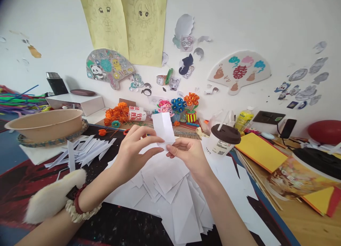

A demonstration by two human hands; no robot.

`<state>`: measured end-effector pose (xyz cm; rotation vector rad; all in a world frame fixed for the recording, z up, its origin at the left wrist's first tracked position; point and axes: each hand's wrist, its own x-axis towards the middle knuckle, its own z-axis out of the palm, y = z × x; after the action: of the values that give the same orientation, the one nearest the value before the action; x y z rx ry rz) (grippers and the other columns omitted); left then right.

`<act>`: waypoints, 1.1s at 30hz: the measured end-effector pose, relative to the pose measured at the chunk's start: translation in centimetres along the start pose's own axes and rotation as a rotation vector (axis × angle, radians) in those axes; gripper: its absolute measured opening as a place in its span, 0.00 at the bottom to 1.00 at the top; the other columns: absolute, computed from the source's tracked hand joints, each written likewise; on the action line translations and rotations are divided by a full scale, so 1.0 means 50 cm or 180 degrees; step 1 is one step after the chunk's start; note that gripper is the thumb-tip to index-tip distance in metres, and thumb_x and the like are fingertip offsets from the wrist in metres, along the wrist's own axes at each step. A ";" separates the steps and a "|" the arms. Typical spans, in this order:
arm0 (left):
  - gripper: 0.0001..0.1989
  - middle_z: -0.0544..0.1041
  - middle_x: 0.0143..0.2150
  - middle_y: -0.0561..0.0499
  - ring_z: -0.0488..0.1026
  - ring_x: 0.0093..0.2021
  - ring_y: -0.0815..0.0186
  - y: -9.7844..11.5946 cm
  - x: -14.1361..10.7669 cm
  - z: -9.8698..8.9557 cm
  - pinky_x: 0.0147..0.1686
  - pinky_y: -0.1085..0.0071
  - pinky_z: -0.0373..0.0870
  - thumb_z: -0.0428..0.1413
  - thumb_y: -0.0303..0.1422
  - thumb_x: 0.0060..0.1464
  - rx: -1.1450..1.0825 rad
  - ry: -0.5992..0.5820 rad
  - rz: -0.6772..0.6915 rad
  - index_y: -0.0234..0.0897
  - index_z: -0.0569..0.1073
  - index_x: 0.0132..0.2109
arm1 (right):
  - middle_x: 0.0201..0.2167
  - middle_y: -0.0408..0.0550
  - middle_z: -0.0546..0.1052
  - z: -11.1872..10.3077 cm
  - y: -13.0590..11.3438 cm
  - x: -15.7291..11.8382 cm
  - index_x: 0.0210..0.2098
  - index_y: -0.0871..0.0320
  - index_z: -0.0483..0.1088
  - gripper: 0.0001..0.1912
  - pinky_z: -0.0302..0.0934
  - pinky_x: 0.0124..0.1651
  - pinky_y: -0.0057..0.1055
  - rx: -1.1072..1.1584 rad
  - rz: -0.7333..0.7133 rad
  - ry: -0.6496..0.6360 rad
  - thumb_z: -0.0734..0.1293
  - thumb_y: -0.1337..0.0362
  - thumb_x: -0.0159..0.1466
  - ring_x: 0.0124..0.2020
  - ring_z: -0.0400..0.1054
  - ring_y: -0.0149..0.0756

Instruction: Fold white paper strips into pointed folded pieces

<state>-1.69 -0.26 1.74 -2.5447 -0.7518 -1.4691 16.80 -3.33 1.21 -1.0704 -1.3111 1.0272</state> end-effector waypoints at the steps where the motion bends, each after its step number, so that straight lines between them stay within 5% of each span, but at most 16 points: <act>1: 0.06 0.74 0.40 0.48 0.66 0.39 0.62 0.005 0.002 0.002 0.39 0.66 0.63 0.61 0.32 0.55 -0.0161 0.0084 -0.0243 0.39 0.73 0.41 | 0.24 0.47 0.78 0.001 0.001 -0.001 0.28 0.58 0.79 0.10 0.66 0.33 0.34 0.0033 0.0001 -0.0010 0.76 0.58 0.52 0.27 0.72 0.36; 4: 0.19 0.73 0.45 0.46 0.67 0.38 0.63 0.014 0.007 0.004 0.37 0.67 0.65 0.65 0.33 0.48 -0.0637 0.0226 -0.1098 0.36 0.69 0.46 | 0.28 0.48 0.80 0.004 0.001 -0.003 0.30 0.57 0.79 0.09 0.67 0.36 0.34 0.0157 -0.0008 -0.0102 0.75 0.58 0.54 0.30 0.73 0.36; 8: 0.09 0.76 0.38 0.49 0.67 0.31 0.68 0.016 0.011 0.001 0.30 0.72 0.63 0.60 0.35 0.54 -0.1512 -0.0384 -0.1843 0.36 0.73 0.40 | 0.31 0.49 0.81 0.005 -0.001 -0.006 0.35 0.56 0.80 0.11 0.68 0.39 0.36 0.0201 -0.0046 -0.0184 0.74 0.58 0.55 0.32 0.73 0.37; 13: 0.09 0.76 0.29 0.51 0.68 0.29 0.68 0.011 0.010 0.002 0.29 0.72 0.62 0.59 0.37 0.54 -0.1968 -0.0397 -0.2164 0.35 0.77 0.33 | 0.29 0.50 0.80 0.008 -0.004 -0.006 0.33 0.58 0.80 0.13 0.69 0.36 0.36 0.0208 0.0155 -0.0089 0.75 0.55 0.54 0.29 0.73 0.37; 33: 0.12 0.80 0.35 0.43 0.75 0.35 0.62 0.012 0.007 0.010 0.36 0.67 0.70 0.62 0.36 0.50 -0.2700 -0.0394 -0.2666 0.30 0.76 0.36 | 0.28 0.46 0.77 0.010 -0.006 -0.008 0.32 0.58 0.78 0.09 0.66 0.35 0.30 -0.0025 0.0194 -0.0429 0.71 0.58 0.59 0.30 0.71 0.32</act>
<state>-0.89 -0.48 1.85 -3.0952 -1.6562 -2.2627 16.31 -3.80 1.40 -1.0677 -1.3983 1.1573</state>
